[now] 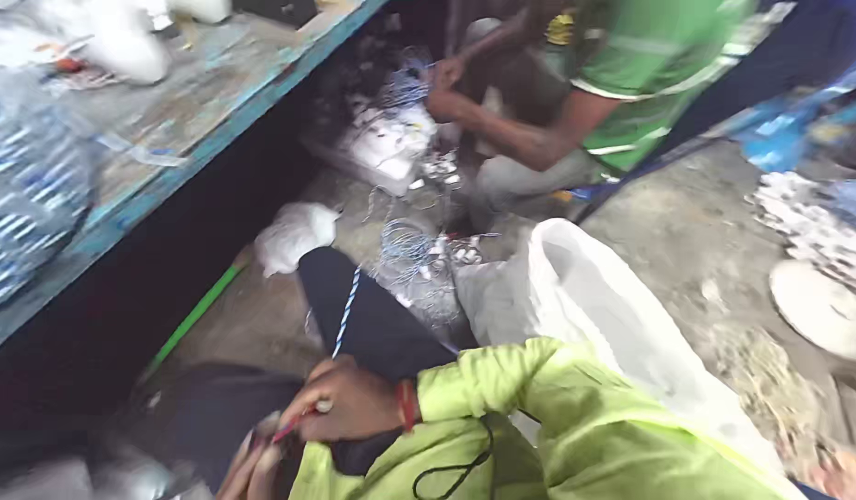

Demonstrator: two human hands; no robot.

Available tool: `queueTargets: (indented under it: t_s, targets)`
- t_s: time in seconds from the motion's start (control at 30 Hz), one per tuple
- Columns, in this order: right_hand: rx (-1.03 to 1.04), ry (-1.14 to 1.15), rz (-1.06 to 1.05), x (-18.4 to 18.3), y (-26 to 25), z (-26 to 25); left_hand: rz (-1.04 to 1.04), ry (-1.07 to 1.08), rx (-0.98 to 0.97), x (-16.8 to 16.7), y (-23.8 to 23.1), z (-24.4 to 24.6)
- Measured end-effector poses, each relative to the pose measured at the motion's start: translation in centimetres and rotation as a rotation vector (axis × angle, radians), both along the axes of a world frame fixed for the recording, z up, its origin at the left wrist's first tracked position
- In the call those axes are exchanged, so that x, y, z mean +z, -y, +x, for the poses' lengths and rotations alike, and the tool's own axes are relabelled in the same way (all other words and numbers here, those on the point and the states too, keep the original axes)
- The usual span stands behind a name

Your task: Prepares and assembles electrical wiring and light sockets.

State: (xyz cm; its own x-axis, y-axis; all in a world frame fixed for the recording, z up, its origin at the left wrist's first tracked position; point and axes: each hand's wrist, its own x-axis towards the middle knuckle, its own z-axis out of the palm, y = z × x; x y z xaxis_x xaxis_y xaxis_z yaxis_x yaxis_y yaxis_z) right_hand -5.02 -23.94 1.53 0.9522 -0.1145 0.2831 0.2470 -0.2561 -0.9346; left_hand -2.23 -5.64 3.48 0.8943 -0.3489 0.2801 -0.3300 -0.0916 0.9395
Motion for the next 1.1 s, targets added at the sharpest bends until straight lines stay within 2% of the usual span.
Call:
queueTargets:
  t_s: [0.1,0.27,0.6,0.73,0.83,0.97,1.03,1.1]
  targets:
    - [-0.02,-0.051,0.078,0.2,-0.5,-0.2,0.018,-0.027,0.088,0.8,-0.4,-0.6]
    - [0.042,-0.2,0.083,0.2,-0.1,0.1,-0.064,-0.173,0.137,1.0,0.0,-0.7]
    - [0.036,-0.171,0.059,0.8,-0.3,-0.1,-0.1,-0.222,0.121,1.4,0.2,-1.2]
    - [0.031,-0.178,0.171,0.8,-0.2,0.0,-0.202,-0.423,0.13,1.4,0.4,-1.1]
    - [0.134,-0.168,0.241,0.6,0.3,0.3,-0.238,-0.538,0.148,1.3,0.3,-0.5]
    - [0.43,-0.198,0.358,0.5,1.9,0.9,-0.283,-0.723,0.101,1.5,-0.6,0.0]
    - [0.464,-0.204,0.25,0.7,2.4,1.1,-0.264,-0.722,0.119,1.4,-0.7,-0.1]
    - [0.4,-0.148,-0.037,1.2,2.9,1.2,-0.226,-0.692,0.14,1.1,-0.7,0.0]
